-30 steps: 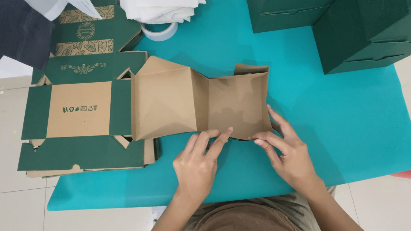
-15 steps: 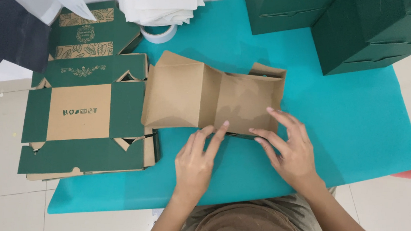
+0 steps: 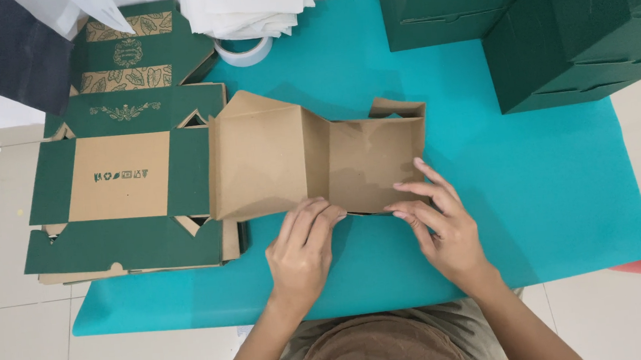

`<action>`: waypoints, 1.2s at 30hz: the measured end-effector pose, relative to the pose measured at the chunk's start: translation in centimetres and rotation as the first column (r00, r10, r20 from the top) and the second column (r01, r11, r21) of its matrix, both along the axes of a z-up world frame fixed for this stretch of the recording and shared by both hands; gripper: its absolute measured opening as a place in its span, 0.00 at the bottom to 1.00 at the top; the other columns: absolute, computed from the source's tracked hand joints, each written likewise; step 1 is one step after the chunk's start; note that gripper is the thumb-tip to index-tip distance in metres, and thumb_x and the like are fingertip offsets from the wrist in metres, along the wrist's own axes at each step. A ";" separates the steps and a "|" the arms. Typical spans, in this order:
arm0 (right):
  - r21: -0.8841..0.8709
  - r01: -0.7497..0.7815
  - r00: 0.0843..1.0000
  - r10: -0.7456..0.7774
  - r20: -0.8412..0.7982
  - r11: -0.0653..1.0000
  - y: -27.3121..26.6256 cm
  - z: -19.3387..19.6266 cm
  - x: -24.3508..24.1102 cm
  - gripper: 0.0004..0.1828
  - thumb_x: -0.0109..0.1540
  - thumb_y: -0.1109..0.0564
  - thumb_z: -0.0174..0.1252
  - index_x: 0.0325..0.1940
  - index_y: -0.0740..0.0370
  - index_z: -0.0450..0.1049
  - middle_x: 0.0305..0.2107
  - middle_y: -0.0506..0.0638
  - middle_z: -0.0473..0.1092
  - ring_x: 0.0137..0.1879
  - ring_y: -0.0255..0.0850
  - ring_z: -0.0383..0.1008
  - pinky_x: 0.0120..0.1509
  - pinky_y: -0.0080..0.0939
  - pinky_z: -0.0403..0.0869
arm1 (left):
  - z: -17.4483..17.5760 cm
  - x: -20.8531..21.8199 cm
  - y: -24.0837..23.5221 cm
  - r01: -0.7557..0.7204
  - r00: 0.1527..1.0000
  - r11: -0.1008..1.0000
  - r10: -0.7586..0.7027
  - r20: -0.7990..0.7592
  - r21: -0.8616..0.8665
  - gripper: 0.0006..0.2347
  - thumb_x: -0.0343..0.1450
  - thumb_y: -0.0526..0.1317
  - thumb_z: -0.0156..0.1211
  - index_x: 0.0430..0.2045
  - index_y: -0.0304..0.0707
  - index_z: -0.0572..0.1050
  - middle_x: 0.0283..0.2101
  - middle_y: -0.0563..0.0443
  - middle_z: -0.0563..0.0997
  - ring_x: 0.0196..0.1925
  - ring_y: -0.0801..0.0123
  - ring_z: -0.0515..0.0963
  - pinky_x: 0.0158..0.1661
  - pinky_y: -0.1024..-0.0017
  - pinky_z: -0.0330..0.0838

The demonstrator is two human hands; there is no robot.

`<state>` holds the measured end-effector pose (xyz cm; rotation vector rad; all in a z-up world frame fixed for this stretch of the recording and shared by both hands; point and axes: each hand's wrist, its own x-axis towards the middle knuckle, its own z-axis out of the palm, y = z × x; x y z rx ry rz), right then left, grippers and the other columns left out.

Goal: The person assembles a flat-packed cardboard box by folding and creasing its flaps and sides. They then place a decorative lid on top to complete the box.

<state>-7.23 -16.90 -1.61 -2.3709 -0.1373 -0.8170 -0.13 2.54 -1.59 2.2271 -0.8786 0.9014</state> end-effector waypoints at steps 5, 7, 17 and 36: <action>0.023 -0.027 1.000 0.026 0.004 0.999 0.2 0.4 0.1 0.08 0.62 0.63 0.58 0.38 0.55 0.81 0.43 0.49 0.73 0.66 0.63 0.66 0.67 0.62 0.70 | 0.1 -0.2 -0.4 0.001 1.000 1.000 -0.001 0.006 0.022 0.03 0.66 0.36 0.69 0.29 0.46 0.81 0.29 0.61 0.80 0.35 0.70 0.82 0.30 0.78 0.79; 0.025 -0.036 0.999 0.036 0.007 0.999 0.2 0.5 0.1 0.08 0.63 0.64 0.57 0.38 0.56 0.81 0.42 0.50 0.73 0.66 0.64 0.66 0.67 0.62 0.71 | -0.2 -0.3 -0.6 0.004 1.000 1.000 -0.005 0.014 0.022 0.03 0.67 0.36 0.69 0.29 0.47 0.81 0.29 0.61 0.80 0.34 0.70 0.82 0.30 0.77 0.79; 0.018 -0.057 0.998 0.057 0.001 0.998 0.1 0.4 0.2 0.07 0.62 0.64 0.58 0.38 0.56 0.81 0.43 0.50 0.72 0.67 0.64 0.65 0.68 0.63 0.70 | 0.4 -0.4 -1.4 0.017 0.996 1.000 -0.016 0.085 -0.007 0.01 0.69 0.36 0.66 0.28 0.47 0.81 0.31 0.61 0.80 0.38 0.71 0.82 0.32 0.79 0.80; -0.121 -0.056 0.996 0.047 -0.078 0.991 -2.4 2.6 -0.1 0.12 0.65 0.54 0.56 0.51 0.54 0.75 0.56 0.55 0.66 0.68 0.56 0.65 0.70 0.55 0.63 | 0.7 -4.2 -1.1 -0.052 0.994 0.979 0.033 0.102 0.197 0.11 0.74 0.41 0.62 0.49 0.43 0.77 0.44 0.51 0.74 0.42 0.63 0.76 0.45 0.65 0.78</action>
